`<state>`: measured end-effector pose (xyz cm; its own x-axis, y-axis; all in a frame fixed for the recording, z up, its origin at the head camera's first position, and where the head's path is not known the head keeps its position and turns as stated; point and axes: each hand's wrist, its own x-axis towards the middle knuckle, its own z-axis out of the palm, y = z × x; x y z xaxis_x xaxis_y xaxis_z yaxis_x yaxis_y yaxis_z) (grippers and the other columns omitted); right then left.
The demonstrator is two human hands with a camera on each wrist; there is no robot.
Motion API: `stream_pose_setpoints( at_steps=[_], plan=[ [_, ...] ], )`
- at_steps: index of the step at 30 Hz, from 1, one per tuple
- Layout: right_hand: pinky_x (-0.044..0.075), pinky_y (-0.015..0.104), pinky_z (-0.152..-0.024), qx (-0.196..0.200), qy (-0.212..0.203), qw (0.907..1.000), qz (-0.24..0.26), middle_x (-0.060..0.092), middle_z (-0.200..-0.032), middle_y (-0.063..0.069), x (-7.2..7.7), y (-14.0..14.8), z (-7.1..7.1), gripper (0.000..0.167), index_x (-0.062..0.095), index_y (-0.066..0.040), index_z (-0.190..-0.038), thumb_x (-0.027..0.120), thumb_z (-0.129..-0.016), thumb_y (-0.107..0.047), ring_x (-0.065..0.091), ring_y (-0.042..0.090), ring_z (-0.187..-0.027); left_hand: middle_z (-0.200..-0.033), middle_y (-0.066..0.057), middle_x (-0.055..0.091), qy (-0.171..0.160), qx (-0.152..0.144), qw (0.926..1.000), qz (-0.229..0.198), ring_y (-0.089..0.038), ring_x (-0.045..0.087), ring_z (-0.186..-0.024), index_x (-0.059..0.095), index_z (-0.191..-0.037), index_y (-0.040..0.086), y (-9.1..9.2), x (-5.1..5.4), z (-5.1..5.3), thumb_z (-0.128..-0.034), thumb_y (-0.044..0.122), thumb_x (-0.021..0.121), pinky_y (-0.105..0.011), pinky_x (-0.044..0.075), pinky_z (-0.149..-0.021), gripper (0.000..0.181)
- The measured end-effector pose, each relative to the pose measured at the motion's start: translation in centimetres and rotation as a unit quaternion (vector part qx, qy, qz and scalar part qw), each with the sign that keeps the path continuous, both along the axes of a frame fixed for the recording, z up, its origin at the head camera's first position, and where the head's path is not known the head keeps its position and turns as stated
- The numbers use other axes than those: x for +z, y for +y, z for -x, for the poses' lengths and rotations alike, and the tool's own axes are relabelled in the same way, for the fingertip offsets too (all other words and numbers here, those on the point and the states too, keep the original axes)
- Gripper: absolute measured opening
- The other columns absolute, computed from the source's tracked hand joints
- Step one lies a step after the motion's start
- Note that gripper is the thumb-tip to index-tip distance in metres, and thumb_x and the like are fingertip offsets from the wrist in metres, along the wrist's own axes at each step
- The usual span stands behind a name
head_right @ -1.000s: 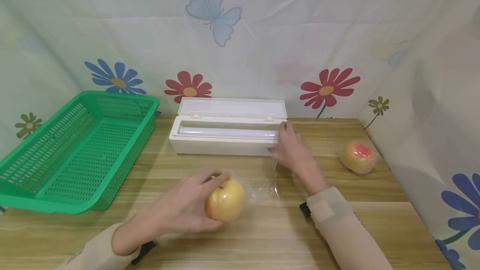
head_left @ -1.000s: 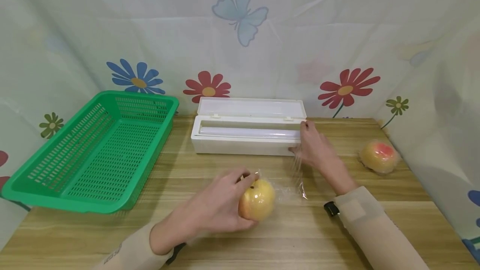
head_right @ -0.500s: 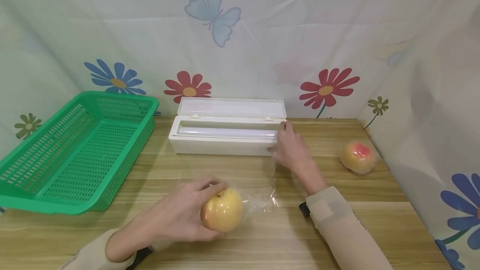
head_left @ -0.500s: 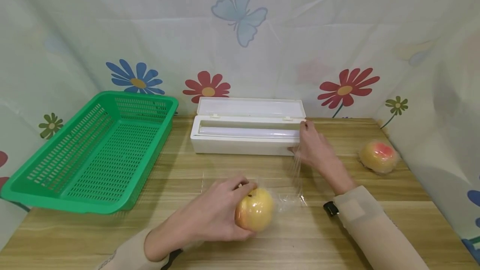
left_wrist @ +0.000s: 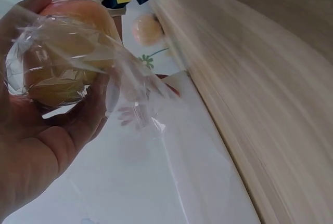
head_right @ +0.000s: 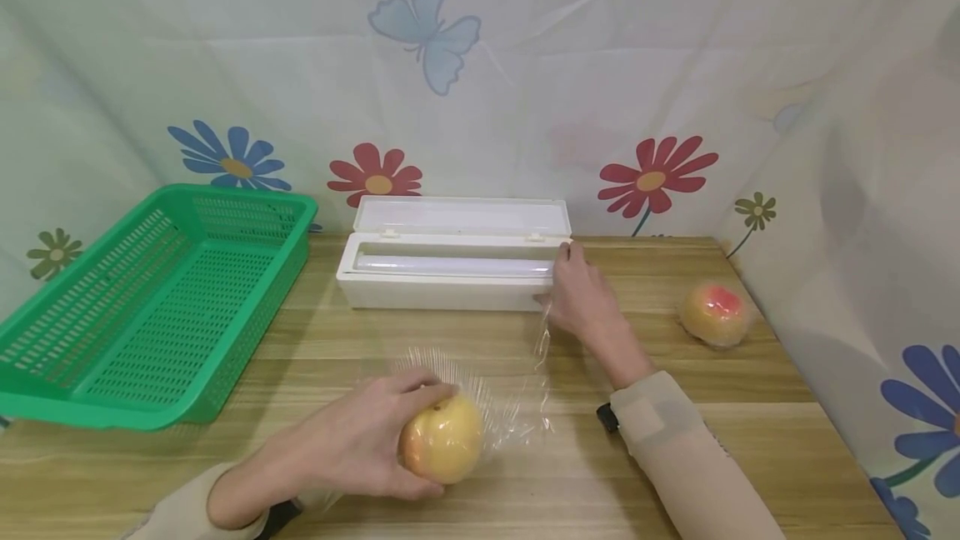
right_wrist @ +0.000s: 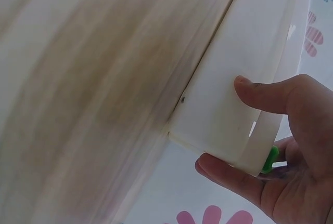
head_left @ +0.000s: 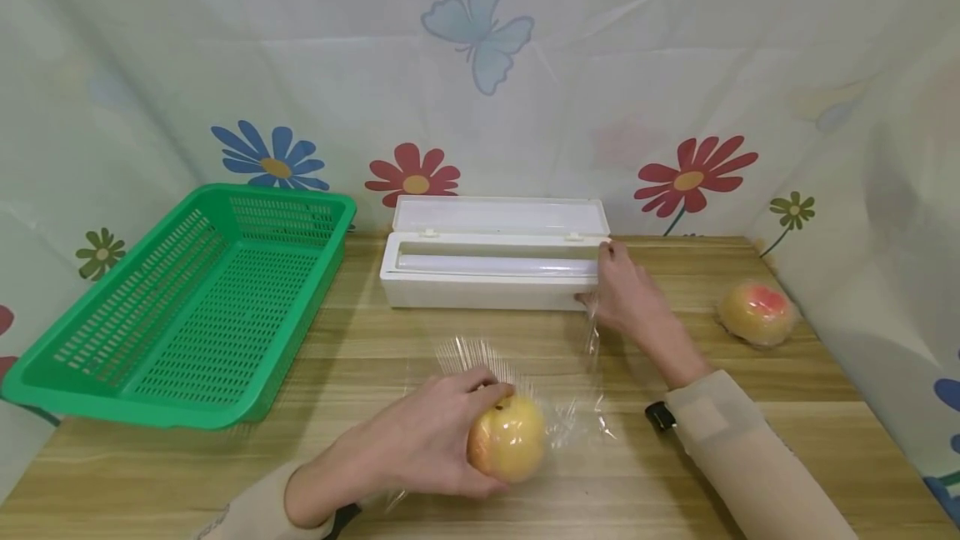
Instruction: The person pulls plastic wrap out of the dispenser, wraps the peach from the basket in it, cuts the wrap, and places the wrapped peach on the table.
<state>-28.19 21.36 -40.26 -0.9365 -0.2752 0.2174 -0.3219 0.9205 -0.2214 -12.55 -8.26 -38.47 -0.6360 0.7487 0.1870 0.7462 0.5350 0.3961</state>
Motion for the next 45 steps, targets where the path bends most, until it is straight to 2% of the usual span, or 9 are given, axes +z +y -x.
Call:
stream_pose_setpoints(
  at_steps=[10,16,21,27,29,34,37,40,45],
  plan=[
    [0.052,0.065,-0.084,-0.008,-0.020,0.9998,-0.002,0.039,-0.140,0.040,0.0,-0.2,0.0,0.086,0.030,0.022,-0.145,0.077,-0.091,-0.025,0.060,0.060,-0.098,-0.120,0.000,0.062,-0.023,-0.018,0.9989,0.037,-0.009,0.060,-0.103,0.062,-0.136,0.002,0.0,-0.6,0.1,-0.0728,0.051,0.088,-0.025,0.051,-0.090,0.084],
    [0.053,0.064,-0.084,-0.009,-0.021,0.9997,0.000,0.038,-0.141,0.041,0.1,-0.1,0.0,0.087,0.030,0.023,-0.145,0.078,-0.090,-0.025,0.060,0.059,-0.099,-0.120,-0.001,0.064,-0.043,0.005,0.9988,0.023,-0.016,0.061,-0.112,0.052,-0.142,0.007,-0.1,-1.0,0.0,-0.0693,0.049,0.091,-0.033,0.052,-0.095,0.093],
    [0.053,0.065,-0.082,-0.008,-0.015,0.9998,0.003,0.040,-0.139,0.042,0.1,-0.1,0.1,0.086,0.032,0.022,-0.143,0.080,-0.089,-0.024,0.060,0.060,-0.096,-0.110,0.008,0.063,-0.056,0.011,0.9983,0.008,-0.009,0.053,-0.100,0.056,-0.123,0.017,-0.2,-1.2,0.2,-0.0667,0.049,0.093,-0.025,0.049,-0.086,0.075],
    [0.053,0.065,-0.080,-0.002,-0.014,0.9999,0.003,0.041,-0.137,0.042,0.1,-0.1,0.0,0.086,0.032,0.022,-0.143,0.080,-0.089,-0.023,0.060,0.060,-0.094,-0.100,0.011,0.063,-0.077,0.000,0.9969,-0.018,-0.006,0.053,-0.091,0.063,-0.113,0.013,-0.3,-1.5,0.8,-0.0697,0.046,0.090,-0.018,0.049,-0.075,0.061],
    [0.053,0.065,-0.080,-0.001,-0.013,0.9999,0.003,0.041,-0.137,0.042,0.1,-0.1,0.0,0.085,0.032,0.022,-0.143,0.080,-0.089,-0.024,0.060,0.060,-0.094,-0.105,0.009,0.060,-0.089,0.001,0.9957,-0.024,-0.006,0.054,-0.092,0.065,-0.114,0.011,-0.3,-1.5,0.8,-0.0711,0.044,0.088,-0.018,0.051,-0.076,0.059],
    [0.053,0.065,-0.080,-0.001,-0.013,0.9999,-0.001,0.040,-0.139,0.042,0.2,-0.2,0.0,0.088,0.033,0.022,-0.143,0.080,-0.089,-0.027,0.061,0.060,-0.093,-0.117,0.004,0.049,-0.089,0.007,0.9959,-0.015,-0.007,0.053,-0.097,0.068,-0.115,0.012,-0.5,-1.5,0.8,-0.0726,0.045,0.086,-0.020,0.051,-0.083,0.057],
    [0.054,0.063,-0.082,-0.004,-0.022,0.9997,-0.001,0.037,-0.143,0.042,0.3,-0.3,0.0,0.086,0.031,0.023,-0.145,0.079,-0.091,-0.025,0.061,0.059,-0.096,-0.112,0.005,0.052,-0.076,0.008,0.9970,-0.002,-0.007,0.053,-0.096,0.068,-0.116,0.010,-0.5,-1.6,0.8,-0.0725,0.044,0.086,-0.020,0.051,-0.082,0.058],
    [0.054,0.062,-0.085,-0.007,-0.036,0.9993,-0.002,0.033,-0.147,0.042,0.3,-0.2,0.1,0.084,0.028,0.022,-0.147,0.076,-0.093,-0.020,0.061,0.058,-0.099,-0.117,0.001,0.058,-0.071,0.013,0.9973,0.008,-0.009,0.056,-0.101,0.064,-0.125,0.005,-0.4,-1.8,0.9,-0.0727,0.043,0.086,-0.022,0.052,-0.086,0.068],
    [0.054,0.060,-0.087,-0.008,-0.053,0.9986,0.003,0.030,-0.150,0.042,0.4,-0.2,0.1,0.082,0.026,0.022,-0.149,0.073,-0.094,-0.017,0.061,0.055,-0.103,-0.114,-0.005,0.060,-0.082,0.011,0.9965,-0.009,-0.011,0.059,-0.096,0.052,-0.134,0.006,-0.2,-2.1,1.2,-0.0711,0.036,0.090,-0.021,0.053,-0.080,0.079]
  ],
)
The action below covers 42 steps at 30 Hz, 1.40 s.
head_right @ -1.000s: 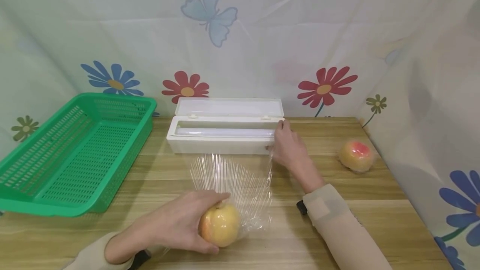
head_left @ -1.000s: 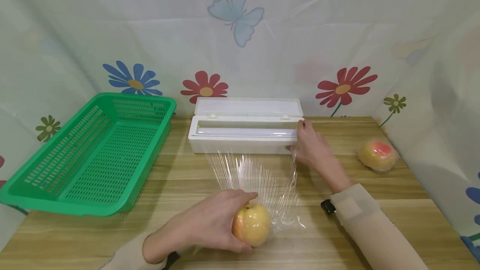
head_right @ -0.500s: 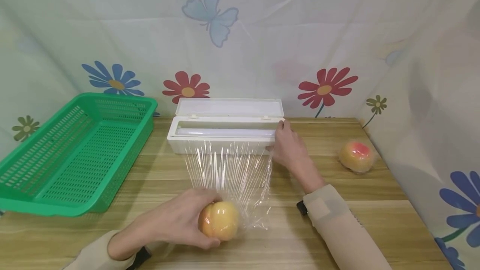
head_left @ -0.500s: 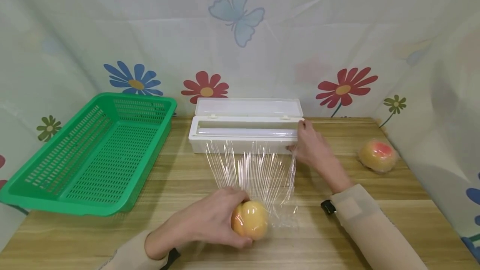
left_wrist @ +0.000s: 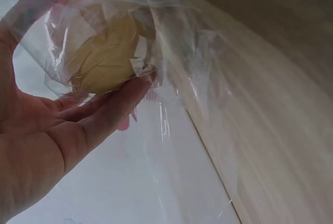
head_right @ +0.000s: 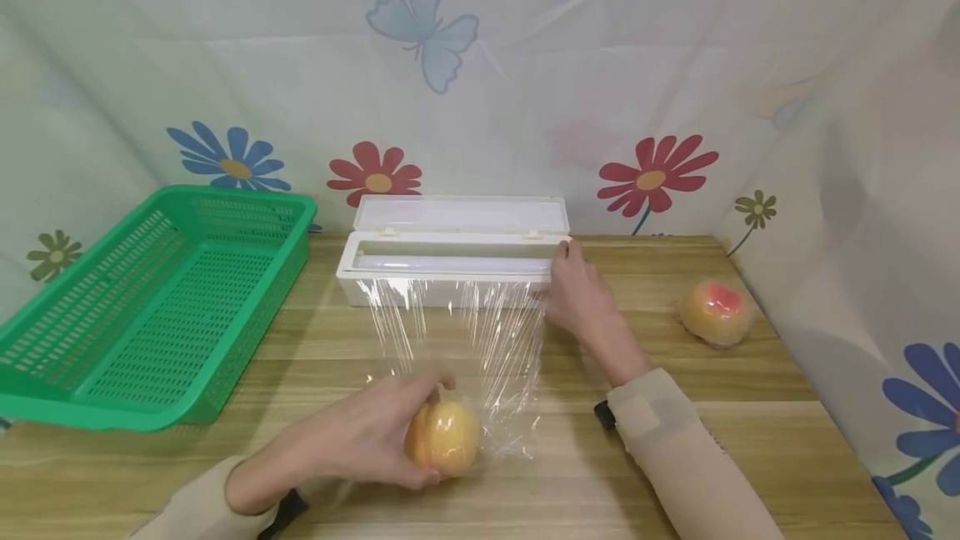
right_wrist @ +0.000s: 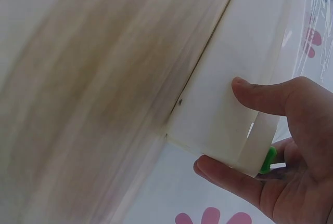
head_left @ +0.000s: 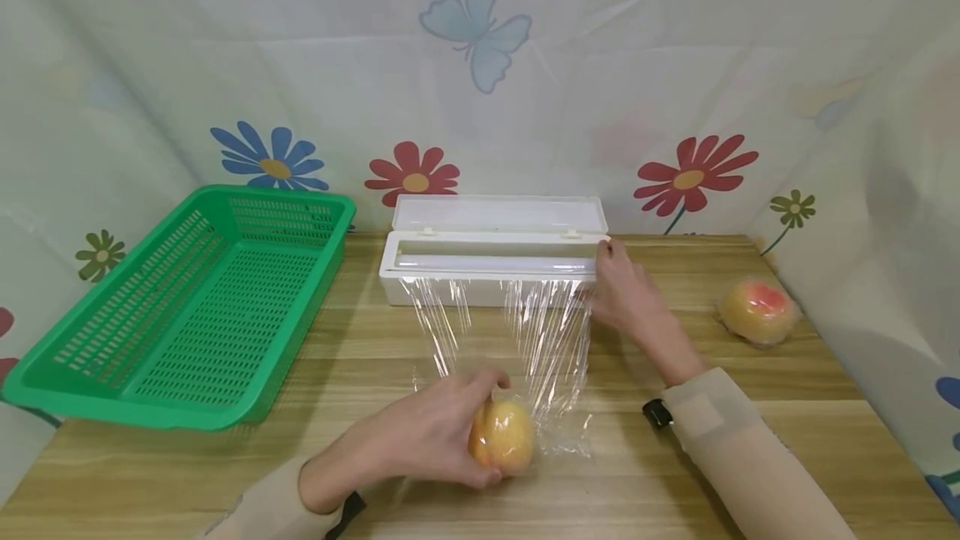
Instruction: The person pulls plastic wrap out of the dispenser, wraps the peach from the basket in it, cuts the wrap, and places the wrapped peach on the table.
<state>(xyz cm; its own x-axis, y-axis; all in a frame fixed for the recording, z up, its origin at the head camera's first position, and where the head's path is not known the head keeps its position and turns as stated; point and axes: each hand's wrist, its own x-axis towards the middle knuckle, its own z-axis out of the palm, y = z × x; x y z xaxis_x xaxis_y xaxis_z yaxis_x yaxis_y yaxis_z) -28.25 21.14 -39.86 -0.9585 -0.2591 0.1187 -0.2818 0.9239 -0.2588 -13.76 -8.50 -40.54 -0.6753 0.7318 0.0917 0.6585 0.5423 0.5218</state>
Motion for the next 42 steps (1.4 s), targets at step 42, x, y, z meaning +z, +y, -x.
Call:
stream_pose_setpoints(
  at_steps=[42],
  plan=[
    [0.052,0.065,-0.087,0.005,0.018,0.9997,-0.014,0.035,-0.144,0.042,-0.1,0.1,0.1,0.091,0.028,0.022,-0.146,0.079,-0.090,-0.026,0.059,0.061,-0.103,-0.115,-0.001,0.065,0.001,-0.009,0.9999,0.011,-0.013,0.060,-0.099,0.066,-0.118,0.009,-0.1,1.7,3.4,-0.0937,0.027,0.077,-0.031,0.053,-0.088,0.032]
  ],
)
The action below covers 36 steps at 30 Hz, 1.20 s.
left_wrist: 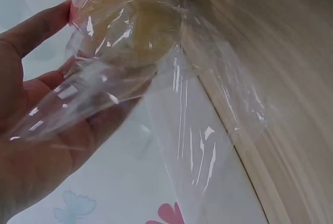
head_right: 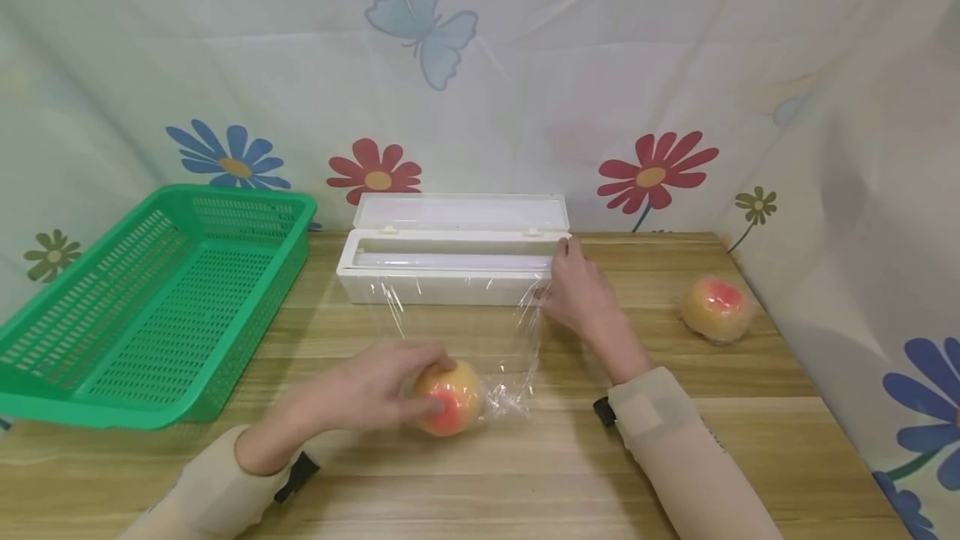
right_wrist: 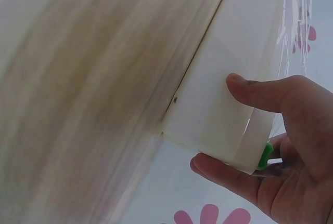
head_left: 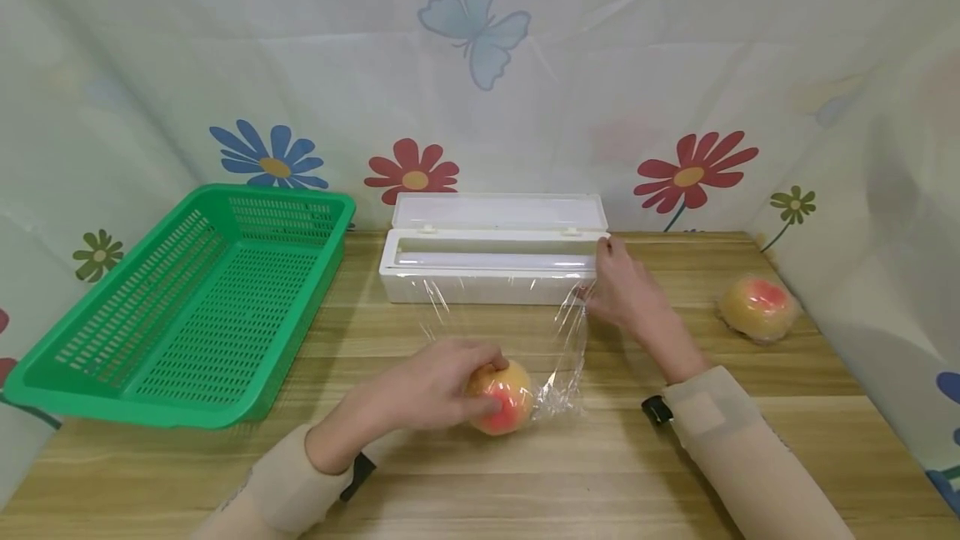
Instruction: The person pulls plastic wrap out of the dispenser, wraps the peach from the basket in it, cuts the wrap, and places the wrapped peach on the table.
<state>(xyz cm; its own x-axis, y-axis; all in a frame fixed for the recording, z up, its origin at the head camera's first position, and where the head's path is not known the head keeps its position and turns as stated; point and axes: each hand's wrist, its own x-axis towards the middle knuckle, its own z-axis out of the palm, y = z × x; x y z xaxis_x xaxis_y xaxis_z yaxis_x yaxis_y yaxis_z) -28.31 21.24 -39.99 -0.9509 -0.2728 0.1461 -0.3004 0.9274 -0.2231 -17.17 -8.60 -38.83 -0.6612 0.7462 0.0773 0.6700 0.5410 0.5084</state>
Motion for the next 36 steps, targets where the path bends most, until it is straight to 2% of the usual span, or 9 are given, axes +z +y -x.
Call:
stream_pose_setpoints(
  at_steps=[2,5,8,12,16,20,25,30,36],
  plan=[
    [0.052,0.065,-0.086,0.001,0.001,1.0000,-0.002,0.036,-0.143,0.041,0.0,0.0,0.0,0.090,0.029,0.022,-0.146,0.079,-0.090,-0.026,0.059,0.061,-0.102,-0.121,-0.003,0.062,0.009,0.008,0.9999,0.003,-0.016,0.059,-0.104,0.067,-0.119,0.008,0.0,0.0,0.0,-0.0942,0.027,0.076,-0.034,0.052,-0.093,0.033],
    [0.052,0.064,-0.086,0.002,0.000,1.0000,0.000,0.037,-0.142,0.040,-0.1,0.0,0.0,0.088,0.030,0.022,-0.145,0.079,-0.090,-0.026,0.060,0.059,-0.102,-0.122,-0.005,0.058,0.040,0.017,0.9989,0.017,-0.019,0.056,-0.110,0.069,-0.122,0.007,0.1,0.2,0.1,-0.0935,0.029,0.077,-0.037,0.050,-0.099,0.037],
    [0.053,0.064,-0.086,0.004,-0.001,1.0000,0.001,0.037,-0.142,0.041,-0.1,-0.1,0.0,0.088,0.030,0.022,-0.145,0.080,-0.089,-0.025,0.060,0.059,-0.101,-0.121,-0.005,0.061,0.065,0.017,0.9973,0.031,-0.021,0.056,-0.111,0.069,-0.128,0.007,0.0,0.3,0.2,-0.0945,0.030,0.077,-0.038,0.049,-0.099,0.042],
    [0.054,0.062,-0.085,0.003,-0.003,1.0000,0.009,0.036,-0.144,0.041,0.1,0.0,-0.1,0.090,0.029,0.023,-0.146,0.081,-0.088,-0.023,0.060,0.058,-0.103,-0.127,-0.006,0.066,0.060,0.010,0.9979,0.020,-0.021,0.062,-0.112,0.063,-0.137,0.009,0.1,0.4,0.5,-0.0972,0.027,0.074,-0.038,0.051,-0.099,0.045],
    [0.054,0.061,-0.087,-0.002,-0.014,0.9997,0.018,0.034,-0.146,0.040,0.2,0.0,-0.1,0.092,0.027,0.021,-0.148,0.081,-0.088,-0.023,0.060,0.056,-0.105,-0.124,-0.004,0.069,0.065,0.010,0.9979,-0.001,-0.018,0.065,-0.104,0.066,-0.130,0.013,0.1,0.2,0.9,-0.1005,0.021,0.069,-0.036,0.054,-0.094,0.031],
    [0.053,0.063,-0.088,0.001,-0.010,0.9999,0.012,0.036,-0.144,0.040,0.2,-0.1,-0.1,0.089,0.029,0.021,-0.147,0.080,-0.089,-0.023,0.060,0.057,-0.105,-0.121,-0.004,0.069,0.062,0.017,0.9978,0.012,-0.016,0.065,-0.101,0.067,-0.127,0.012,0.2,0.1,1.0,-0.1028,0.025,0.066,-0.035,0.055,-0.092,0.028],
    [0.052,0.063,-0.088,0.000,-0.010,0.9999,0.011,0.036,-0.144,0.039,0.2,0.0,-0.1,0.087,0.030,0.021,-0.146,0.079,-0.090,-0.022,0.060,0.058,-0.104,-0.122,-0.006,0.067,0.059,0.028,0.9970,0.042,-0.018,0.064,-0.103,0.061,-0.133,0.008,0.5,-0.1,1.0,-0.0947,0.038,0.076,-0.035,0.055,-0.090,0.051],
    [0.052,0.064,-0.088,0.003,-0.005,0.9999,0.010,0.037,-0.142,0.040,0.1,-0.1,-0.1,0.086,0.030,0.022,-0.145,0.079,-0.090,-0.023,0.059,0.059,-0.103,-0.124,-0.009,0.065,0.087,0.028,0.9931,0.073,-0.024,0.065,-0.106,0.055,-0.138,0.005,0.8,-0.3,1.1,-0.0862,0.043,0.083,-0.038,0.054,-0.095,0.071],
    [0.050,0.065,-0.090,-0.005,-0.008,0.9999,0.010,0.036,-0.144,0.040,0.1,-0.1,-0.1,0.088,0.029,0.022,-0.146,0.080,-0.089,-0.023,0.058,0.061,-0.105,-0.119,-0.006,0.064,0.094,0.045,0.9911,0.083,-0.024,0.063,-0.105,0.054,-0.133,0.008,1.4,-0.8,1.6,-0.0808,0.043,0.088,-0.037,0.054,-0.093,0.072]
  ],
)
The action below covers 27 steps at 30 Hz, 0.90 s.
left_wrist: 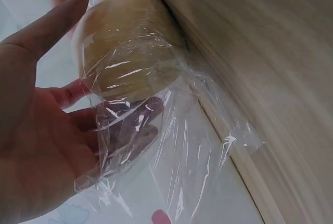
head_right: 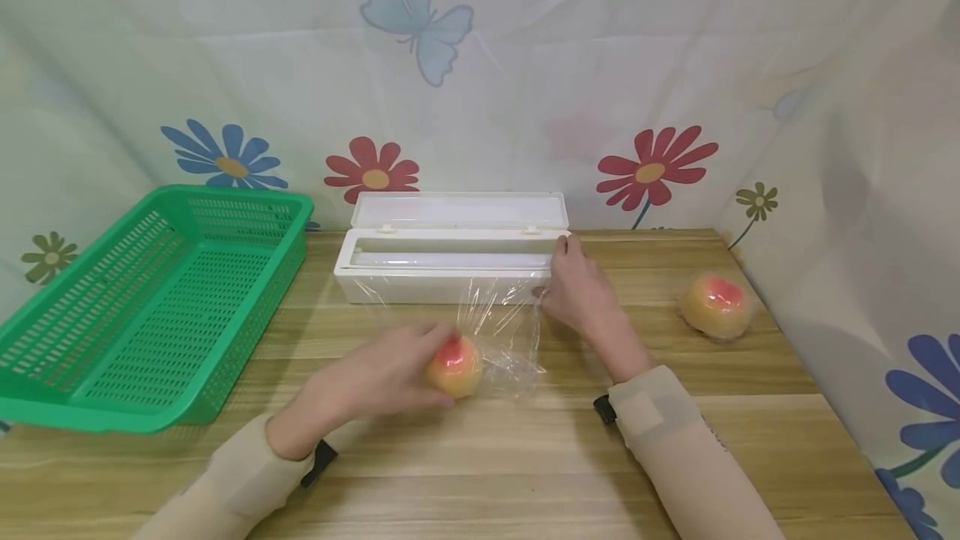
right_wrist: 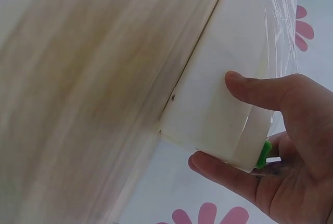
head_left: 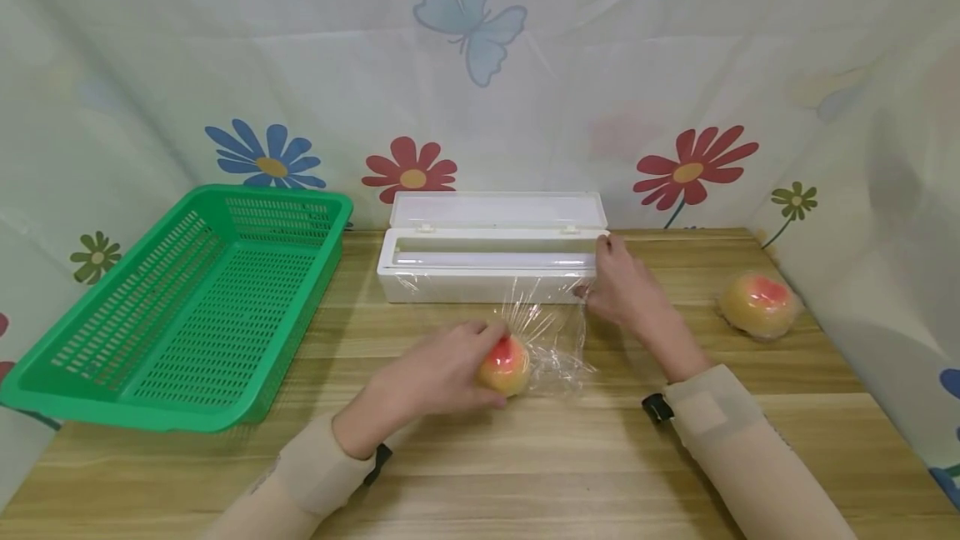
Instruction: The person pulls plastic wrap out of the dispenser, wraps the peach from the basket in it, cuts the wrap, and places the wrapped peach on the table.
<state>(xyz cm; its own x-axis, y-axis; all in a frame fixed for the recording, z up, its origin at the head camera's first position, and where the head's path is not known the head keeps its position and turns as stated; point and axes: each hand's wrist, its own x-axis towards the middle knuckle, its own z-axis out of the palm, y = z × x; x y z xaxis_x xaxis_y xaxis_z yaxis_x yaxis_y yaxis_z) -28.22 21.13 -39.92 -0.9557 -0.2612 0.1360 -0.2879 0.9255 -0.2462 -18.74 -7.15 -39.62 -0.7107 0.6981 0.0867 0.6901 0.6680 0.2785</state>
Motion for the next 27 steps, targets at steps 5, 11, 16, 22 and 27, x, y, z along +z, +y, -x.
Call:
stream_pose_setpoints(
  at_steps=[5,11,16,22,27],
  plan=[
    [0.050,0.065,-0.092,-0.005,-0.008,1.0000,0.002,0.035,-0.146,0.040,0.0,0.0,0.0,0.090,0.027,0.021,-0.147,0.080,-0.090,-0.024,0.057,0.061,-0.107,-0.115,-0.004,0.065,0.003,0.034,0.9993,0.013,-0.025,0.060,-0.107,0.053,-0.131,0.011,0.5,-0.2,0.3,-0.0753,0.051,0.090,-0.039,0.052,-0.093,0.078],
    [0.049,0.064,-0.093,0.003,-0.012,0.9999,0.005,0.033,-0.147,0.041,0.1,0.0,0.2,0.090,0.026,0.023,-0.147,0.080,-0.089,-0.022,0.057,0.061,-0.108,-0.110,-0.005,0.065,-0.005,0.058,0.9982,0.015,-0.024,0.064,-0.100,0.050,-0.130,0.009,1.1,-0.4,0.7,-0.0725,0.051,0.092,-0.039,0.056,-0.086,0.083],
    [0.044,0.065,-0.100,0.003,-0.028,0.9993,0.024,0.032,-0.148,0.040,0.3,0.0,0.2,0.092,0.026,0.021,-0.148,0.081,-0.087,-0.020,0.051,0.061,-0.118,-0.109,-0.005,0.065,-0.021,0.064,0.9976,0.016,-0.023,0.065,-0.098,0.048,-0.132,0.010,1.2,-0.4,0.9,-0.0743,0.048,0.091,-0.038,0.057,-0.081,0.081],
    [0.044,0.066,-0.099,-0.010,-0.041,0.9986,0.033,0.030,-0.150,0.040,0.2,0.0,0.3,0.095,0.026,0.017,-0.151,0.083,-0.088,-0.026,0.051,0.062,-0.118,-0.106,-0.003,0.065,-0.030,0.055,0.9980,0.004,-0.020,0.065,-0.094,0.049,-0.132,0.011,1.2,-0.5,1.1,-0.0736,0.045,0.093,-0.034,0.056,-0.076,0.080],
    [0.049,0.064,-0.094,-0.010,-0.025,0.9994,0.022,0.034,-0.146,0.042,0.3,-0.1,0.2,0.095,0.028,0.020,-0.149,0.084,-0.088,-0.027,0.056,0.061,-0.110,-0.104,-0.001,0.064,-0.025,0.034,0.9990,-0.014,-0.019,0.064,-0.094,0.050,-0.128,0.011,1.0,-0.1,1.1,-0.0730,0.044,0.092,-0.032,0.056,-0.079,0.077]
  ],
)
